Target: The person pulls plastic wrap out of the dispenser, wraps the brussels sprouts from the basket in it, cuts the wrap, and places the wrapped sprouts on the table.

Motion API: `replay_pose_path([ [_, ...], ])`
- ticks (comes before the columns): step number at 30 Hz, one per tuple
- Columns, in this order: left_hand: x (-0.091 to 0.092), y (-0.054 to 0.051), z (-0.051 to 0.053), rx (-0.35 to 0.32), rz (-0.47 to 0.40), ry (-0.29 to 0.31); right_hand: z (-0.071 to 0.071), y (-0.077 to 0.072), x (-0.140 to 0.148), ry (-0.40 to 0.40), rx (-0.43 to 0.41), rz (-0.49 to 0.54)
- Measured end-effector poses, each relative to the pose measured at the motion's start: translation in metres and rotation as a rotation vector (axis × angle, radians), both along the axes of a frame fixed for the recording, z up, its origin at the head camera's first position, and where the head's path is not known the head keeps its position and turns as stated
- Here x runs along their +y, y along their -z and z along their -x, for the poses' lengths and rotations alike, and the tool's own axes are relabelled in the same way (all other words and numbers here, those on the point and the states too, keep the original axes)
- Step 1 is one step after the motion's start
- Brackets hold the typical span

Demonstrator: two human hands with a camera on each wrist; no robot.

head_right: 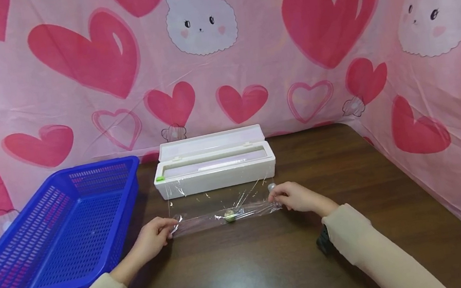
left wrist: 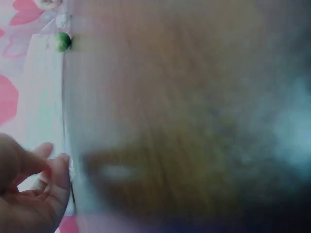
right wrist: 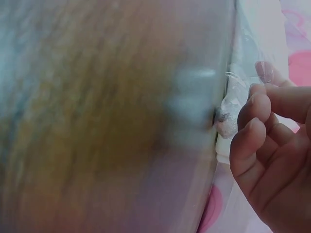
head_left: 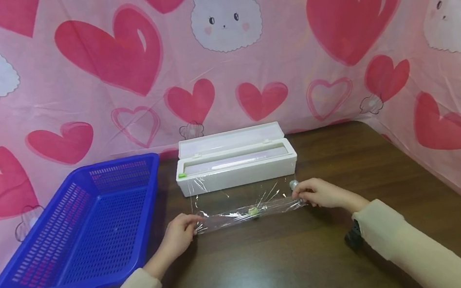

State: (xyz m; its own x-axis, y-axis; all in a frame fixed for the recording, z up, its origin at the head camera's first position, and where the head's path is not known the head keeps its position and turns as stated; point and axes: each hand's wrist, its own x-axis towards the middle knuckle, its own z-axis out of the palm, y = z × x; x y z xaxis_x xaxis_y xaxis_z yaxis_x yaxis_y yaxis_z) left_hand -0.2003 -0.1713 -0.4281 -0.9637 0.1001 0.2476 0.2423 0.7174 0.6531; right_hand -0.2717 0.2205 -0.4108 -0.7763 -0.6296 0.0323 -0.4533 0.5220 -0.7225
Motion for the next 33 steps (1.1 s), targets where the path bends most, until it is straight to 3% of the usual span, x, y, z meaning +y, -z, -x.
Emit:
replay_pose_path([
  [9,0.0053,0.0019,0.0056,-0.046,0.135,0.065,0.0052,0.0016,-0.0026,-0.020,0.076,-0.053],
  [16,0.0061,0.0019,0.0085,-0.019,0.160,0.094,0.0072,0.0024,-0.0066,-0.048,0.046,-0.103],
  [27,0.0076,-0.0017,0.0100,-0.050,0.204,0.076,0.0056,0.0012,-0.0088,-0.013,-0.016,-0.162],
  [33,0.0062,-0.0035,0.0077,-0.039,0.190,0.062,0.0054,-0.0009,-0.0046,0.002,0.015,-0.155],
])
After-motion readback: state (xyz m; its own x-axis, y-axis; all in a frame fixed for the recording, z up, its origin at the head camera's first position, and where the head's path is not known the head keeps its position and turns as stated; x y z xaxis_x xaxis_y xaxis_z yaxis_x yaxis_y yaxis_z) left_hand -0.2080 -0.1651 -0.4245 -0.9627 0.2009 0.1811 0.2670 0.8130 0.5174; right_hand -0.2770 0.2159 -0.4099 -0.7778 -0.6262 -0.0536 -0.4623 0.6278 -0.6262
